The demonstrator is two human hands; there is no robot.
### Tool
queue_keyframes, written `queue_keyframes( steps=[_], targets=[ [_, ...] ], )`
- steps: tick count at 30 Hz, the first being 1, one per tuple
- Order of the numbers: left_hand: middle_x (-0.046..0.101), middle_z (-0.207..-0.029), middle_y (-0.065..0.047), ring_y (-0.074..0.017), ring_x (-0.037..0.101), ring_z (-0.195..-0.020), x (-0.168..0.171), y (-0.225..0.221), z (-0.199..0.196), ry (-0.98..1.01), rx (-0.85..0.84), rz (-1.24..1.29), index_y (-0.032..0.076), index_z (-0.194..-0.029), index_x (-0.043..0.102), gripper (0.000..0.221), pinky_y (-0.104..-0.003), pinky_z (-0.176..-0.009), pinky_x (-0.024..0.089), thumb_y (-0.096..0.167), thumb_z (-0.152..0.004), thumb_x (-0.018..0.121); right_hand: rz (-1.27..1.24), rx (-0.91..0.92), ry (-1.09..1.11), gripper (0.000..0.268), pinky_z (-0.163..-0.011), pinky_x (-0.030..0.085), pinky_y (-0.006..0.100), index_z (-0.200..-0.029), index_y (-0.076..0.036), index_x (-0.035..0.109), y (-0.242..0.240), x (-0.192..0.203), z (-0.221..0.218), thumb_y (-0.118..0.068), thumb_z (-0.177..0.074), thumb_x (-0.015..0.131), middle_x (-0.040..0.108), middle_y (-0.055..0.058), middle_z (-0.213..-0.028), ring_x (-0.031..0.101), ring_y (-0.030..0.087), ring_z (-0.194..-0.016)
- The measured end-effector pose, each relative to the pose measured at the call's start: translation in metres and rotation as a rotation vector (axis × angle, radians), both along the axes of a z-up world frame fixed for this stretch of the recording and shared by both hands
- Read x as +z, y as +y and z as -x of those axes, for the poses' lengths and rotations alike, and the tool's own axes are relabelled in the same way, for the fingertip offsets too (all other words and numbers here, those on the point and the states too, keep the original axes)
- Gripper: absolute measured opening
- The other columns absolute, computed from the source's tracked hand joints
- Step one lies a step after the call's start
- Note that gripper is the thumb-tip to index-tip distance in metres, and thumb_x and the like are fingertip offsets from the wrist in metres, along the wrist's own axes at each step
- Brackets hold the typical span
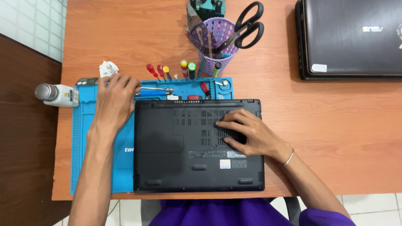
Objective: The person removes the bottom cover of a laptop using a screwdriver and a pry tool. The person prys the cover away from the base and lifts it to reveal the internal components.
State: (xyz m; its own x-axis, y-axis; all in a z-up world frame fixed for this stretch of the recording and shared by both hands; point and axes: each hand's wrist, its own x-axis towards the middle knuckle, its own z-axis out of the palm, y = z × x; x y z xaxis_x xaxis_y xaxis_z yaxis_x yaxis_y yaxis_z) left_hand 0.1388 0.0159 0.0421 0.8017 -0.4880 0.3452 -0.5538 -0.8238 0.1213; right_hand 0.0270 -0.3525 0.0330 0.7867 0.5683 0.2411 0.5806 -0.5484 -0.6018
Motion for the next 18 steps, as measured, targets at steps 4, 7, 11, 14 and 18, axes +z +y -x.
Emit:
queue_keyframes(
  steps=[4,7,11,14,18],
  targets=[
    [0.069,-0.096,-0.005,-0.0237,0.068,-0.095,0.029,-0.008,0.056,-0.059,0.004,-0.018,0.009,-0.105,0.068,0.02,-0.044,-0.092,0.046,-0.003,-0.089,0.064,0.009,0.019,-0.037,0.045,-0.103,0.051,0.042,-0.123,-0.008,0.071,-0.003,0.002,0.001,-0.02,-0.08,0.081,0.066,0.009,-0.118,0.06,0.028,-0.116],
    [0.068,-0.087,-0.004,-0.0216,0.068,-0.084,0.043,-0.023,0.107,-0.02,0.02,-0.061,0.008,-0.103,0.07,0.022,-0.042,-0.083,0.049,-0.003,-0.085,0.067,0.016,-0.012,-0.042,0.043,-0.102,0.052,0.041,-0.12,-0.009,0.072,-0.006,0.002,0.001,-0.022,-0.08,0.083,0.066,0.008,-0.118,0.061,0.027,-0.116],
    [0.068,-0.086,-0.005,-0.0205,0.068,-0.077,0.041,-0.044,0.144,0.086,-0.106,-0.038,0.004,-0.105,0.07,0.033,-0.038,-0.075,0.05,-0.003,-0.073,0.068,0.016,-0.016,-0.059,0.043,-0.103,0.051,0.041,-0.12,-0.009,0.072,-0.007,0.004,0.003,-0.02,-0.079,0.082,0.066,0.008,-0.119,0.06,0.027,-0.118],
    [0.068,-0.086,-0.005,-0.0186,0.067,-0.073,0.038,-0.052,0.153,0.17,-0.12,-0.043,0.003,-0.106,0.069,0.037,-0.035,-0.07,0.05,-0.006,-0.07,0.067,0.013,-0.011,-0.057,0.043,-0.103,0.051,0.041,-0.12,-0.009,0.072,-0.006,0.003,0.005,-0.02,-0.08,0.082,0.066,0.008,-0.119,0.06,0.027,-0.118],
    [0.067,-0.083,-0.005,-0.0196,0.067,-0.074,0.042,-0.059,0.157,0.177,-0.16,-0.059,0.002,-0.105,0.07,0.036,-0.036,-0.067,0.049,-0.002,-0.069,0.07,0.02,-0.01,-0.066,0.042,-0.103,0.051,0.041,-0.12,-0.008,0.072,-0.006,0.004,0.005,-0.02,-0.081,0.082,0.066,0.008,-0.12,0.06,0.028,-0.118]
  ],
)
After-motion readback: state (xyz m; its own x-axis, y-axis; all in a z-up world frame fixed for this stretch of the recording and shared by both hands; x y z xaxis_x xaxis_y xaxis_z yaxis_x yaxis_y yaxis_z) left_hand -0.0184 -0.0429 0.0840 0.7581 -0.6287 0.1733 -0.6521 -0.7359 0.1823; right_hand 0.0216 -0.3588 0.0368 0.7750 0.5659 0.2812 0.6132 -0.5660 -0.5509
